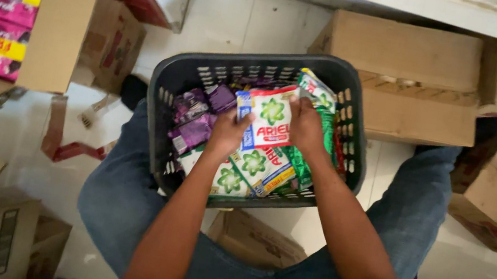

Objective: Restocking and organizing detergent packets on a store shelf from a basket.

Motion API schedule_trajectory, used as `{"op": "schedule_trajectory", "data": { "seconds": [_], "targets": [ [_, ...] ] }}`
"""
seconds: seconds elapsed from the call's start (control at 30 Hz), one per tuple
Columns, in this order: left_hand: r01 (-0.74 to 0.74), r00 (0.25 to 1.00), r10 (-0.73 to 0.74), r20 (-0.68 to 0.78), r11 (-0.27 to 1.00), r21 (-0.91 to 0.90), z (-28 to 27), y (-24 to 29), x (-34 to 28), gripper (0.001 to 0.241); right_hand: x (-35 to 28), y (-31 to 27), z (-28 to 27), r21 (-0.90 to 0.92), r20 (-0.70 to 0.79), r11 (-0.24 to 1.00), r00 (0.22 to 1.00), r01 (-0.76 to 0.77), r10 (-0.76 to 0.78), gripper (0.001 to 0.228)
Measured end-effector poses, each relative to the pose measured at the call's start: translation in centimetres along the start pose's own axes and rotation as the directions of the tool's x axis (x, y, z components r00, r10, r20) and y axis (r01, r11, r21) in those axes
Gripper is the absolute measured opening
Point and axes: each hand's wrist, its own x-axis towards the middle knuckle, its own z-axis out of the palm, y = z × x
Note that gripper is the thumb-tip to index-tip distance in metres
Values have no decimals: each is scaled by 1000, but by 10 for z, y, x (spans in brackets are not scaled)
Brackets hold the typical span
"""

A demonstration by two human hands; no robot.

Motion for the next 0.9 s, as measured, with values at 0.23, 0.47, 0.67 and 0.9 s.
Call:
{"op": "schedule_trajectory", "data": {
  "seconds": [0.23, 0.47, 0.67, 0.9],
  "targets": [
    [235, 970, -230, 81, 971, -55, -5, 15, 0, 22, 4, 14, -9, -13, -51, 992, 991, 124, -124, 41],
    [86, 980, -91, 175, 996, 35, -14, 28, -7, 21, 1, 3, -28, 243, 82, 970, 996, 11, -32, 37],
    [-103, 988, 94, 124, 992, 68, 7, 29, 10, 26, 19, 30, -69, 135, -103, 982, 988, 133, -119, 30],
    [-227, 973, 222, 56, 969, 94, 64, 179, 34, 30, 84, 1, -162, 482, -152, 865, 985, 142, -77, 30]
  ]
}}
